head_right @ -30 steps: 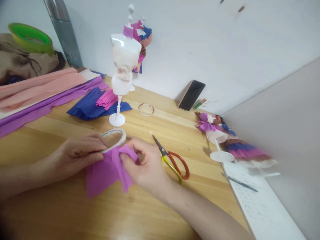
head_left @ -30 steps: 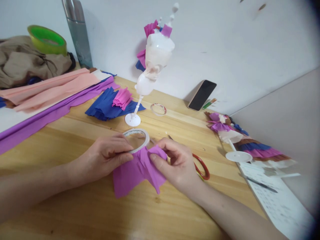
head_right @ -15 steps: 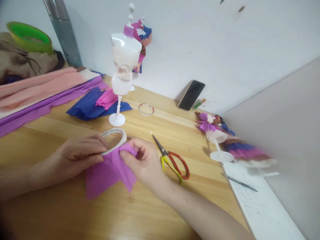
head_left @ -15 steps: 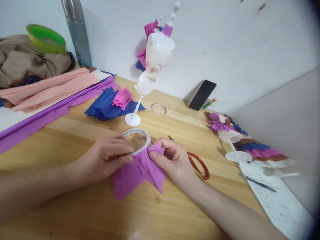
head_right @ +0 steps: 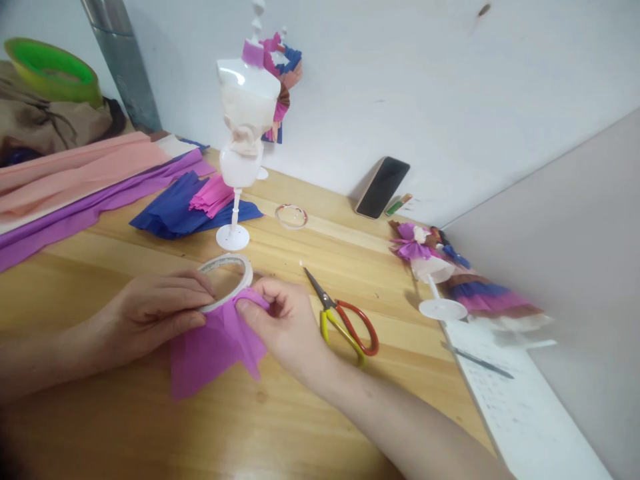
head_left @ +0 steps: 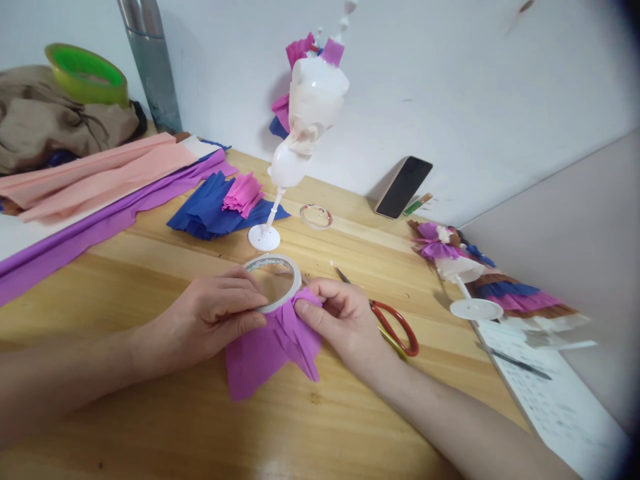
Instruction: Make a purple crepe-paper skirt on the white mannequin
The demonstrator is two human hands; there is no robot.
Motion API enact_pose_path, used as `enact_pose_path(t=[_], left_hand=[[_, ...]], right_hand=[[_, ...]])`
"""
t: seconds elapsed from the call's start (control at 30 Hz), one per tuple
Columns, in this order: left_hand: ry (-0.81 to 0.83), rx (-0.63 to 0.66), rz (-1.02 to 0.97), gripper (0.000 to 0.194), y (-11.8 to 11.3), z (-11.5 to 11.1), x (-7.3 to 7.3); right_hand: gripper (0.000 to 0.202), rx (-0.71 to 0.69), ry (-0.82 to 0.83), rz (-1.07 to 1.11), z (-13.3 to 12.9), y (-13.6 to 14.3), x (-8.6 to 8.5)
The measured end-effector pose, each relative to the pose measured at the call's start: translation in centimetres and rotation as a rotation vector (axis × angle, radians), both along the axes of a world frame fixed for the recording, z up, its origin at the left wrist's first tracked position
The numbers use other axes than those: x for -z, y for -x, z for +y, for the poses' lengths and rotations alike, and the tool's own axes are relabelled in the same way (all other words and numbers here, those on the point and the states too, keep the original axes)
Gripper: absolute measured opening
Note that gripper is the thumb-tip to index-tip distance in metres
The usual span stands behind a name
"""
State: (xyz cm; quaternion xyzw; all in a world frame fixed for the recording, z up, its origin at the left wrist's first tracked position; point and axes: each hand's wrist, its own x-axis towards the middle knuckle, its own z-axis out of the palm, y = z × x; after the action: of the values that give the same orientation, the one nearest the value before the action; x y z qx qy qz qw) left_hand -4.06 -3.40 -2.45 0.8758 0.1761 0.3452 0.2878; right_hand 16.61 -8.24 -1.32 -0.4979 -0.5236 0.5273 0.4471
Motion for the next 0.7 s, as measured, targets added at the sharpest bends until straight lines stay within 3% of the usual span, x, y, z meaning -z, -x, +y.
enact_pose_path(t=[0.5, 0.7], left_hand=[[-0.048, 0.013, -0.002, 0.016, -0.17, -0.21, -0.25], [-0.097, 0.090, -0.060, 0.009, -0.18, -0.23, -0.19]], right_hand=[[0.036, 0.011, 0.089, 0.068, 0.10, -0.09, 0.35], [0.041, -0.040, 0.254, 0.176, 0.63, -0.52, 0.75]])
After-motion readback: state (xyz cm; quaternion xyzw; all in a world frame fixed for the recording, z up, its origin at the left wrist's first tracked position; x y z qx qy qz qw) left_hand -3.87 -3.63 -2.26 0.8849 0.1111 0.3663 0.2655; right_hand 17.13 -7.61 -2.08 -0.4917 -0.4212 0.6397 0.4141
